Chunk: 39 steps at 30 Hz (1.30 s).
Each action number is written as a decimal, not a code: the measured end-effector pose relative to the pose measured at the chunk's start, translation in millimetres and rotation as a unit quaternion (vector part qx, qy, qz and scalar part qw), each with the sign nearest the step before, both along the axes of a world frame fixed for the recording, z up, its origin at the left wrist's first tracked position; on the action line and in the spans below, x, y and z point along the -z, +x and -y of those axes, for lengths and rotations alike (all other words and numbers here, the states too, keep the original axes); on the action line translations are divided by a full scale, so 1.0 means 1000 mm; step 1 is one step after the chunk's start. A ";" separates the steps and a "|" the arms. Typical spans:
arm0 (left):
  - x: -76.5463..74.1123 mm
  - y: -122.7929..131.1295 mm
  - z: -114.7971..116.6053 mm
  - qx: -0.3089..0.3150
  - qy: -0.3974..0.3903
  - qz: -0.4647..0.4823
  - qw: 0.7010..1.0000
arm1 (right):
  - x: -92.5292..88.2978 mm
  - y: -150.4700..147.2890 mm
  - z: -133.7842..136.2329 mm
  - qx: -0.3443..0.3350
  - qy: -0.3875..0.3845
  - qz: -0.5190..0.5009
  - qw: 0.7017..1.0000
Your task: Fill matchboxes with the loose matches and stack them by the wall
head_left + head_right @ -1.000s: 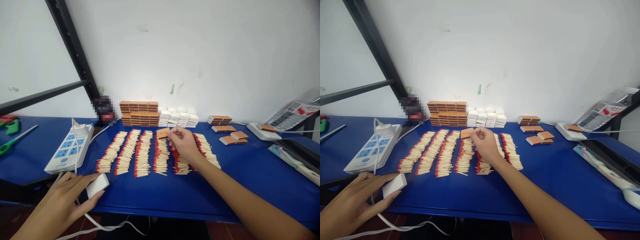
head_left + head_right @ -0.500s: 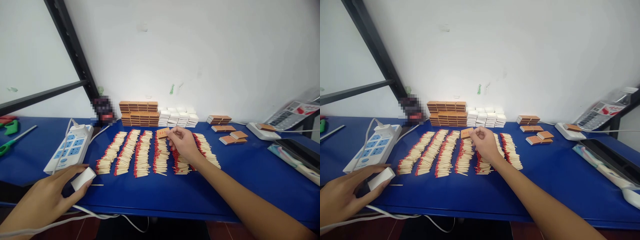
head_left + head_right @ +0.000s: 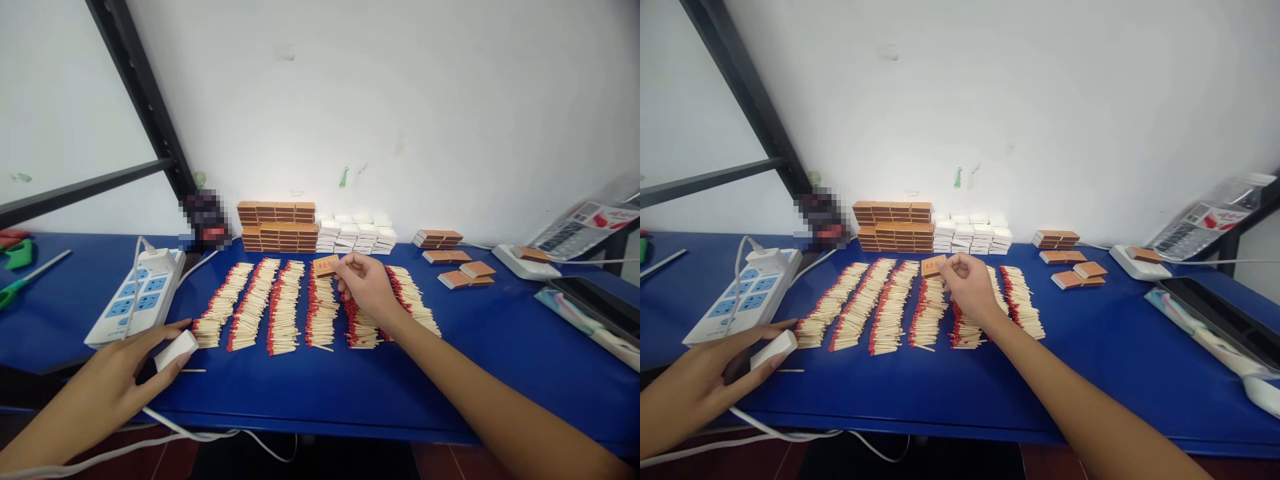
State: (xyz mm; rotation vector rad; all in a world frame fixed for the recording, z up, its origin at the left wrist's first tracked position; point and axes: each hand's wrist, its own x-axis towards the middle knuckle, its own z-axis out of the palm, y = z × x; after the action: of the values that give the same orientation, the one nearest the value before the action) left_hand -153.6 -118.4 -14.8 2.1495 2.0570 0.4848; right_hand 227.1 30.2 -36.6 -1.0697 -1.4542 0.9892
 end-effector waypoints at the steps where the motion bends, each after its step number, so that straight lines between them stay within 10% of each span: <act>1: -0.001 0.001 0.000 0.005 -0.001 0.003 1.000 | 0.000 0.000 0.000 -0.001 0.000 0.001 1.000; 39: -0.009 0.021 -0.002 0.114 0.014 0.000 0.993 | 0.000 -0.001 0.000 0.000 -0.002 0.004 1.000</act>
State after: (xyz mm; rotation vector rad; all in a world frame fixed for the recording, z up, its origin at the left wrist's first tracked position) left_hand -132.8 -116.0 -6.3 2.3617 1.7830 0.4871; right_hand 226.4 30.1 -36.5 -1.0785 -1.4582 0.9897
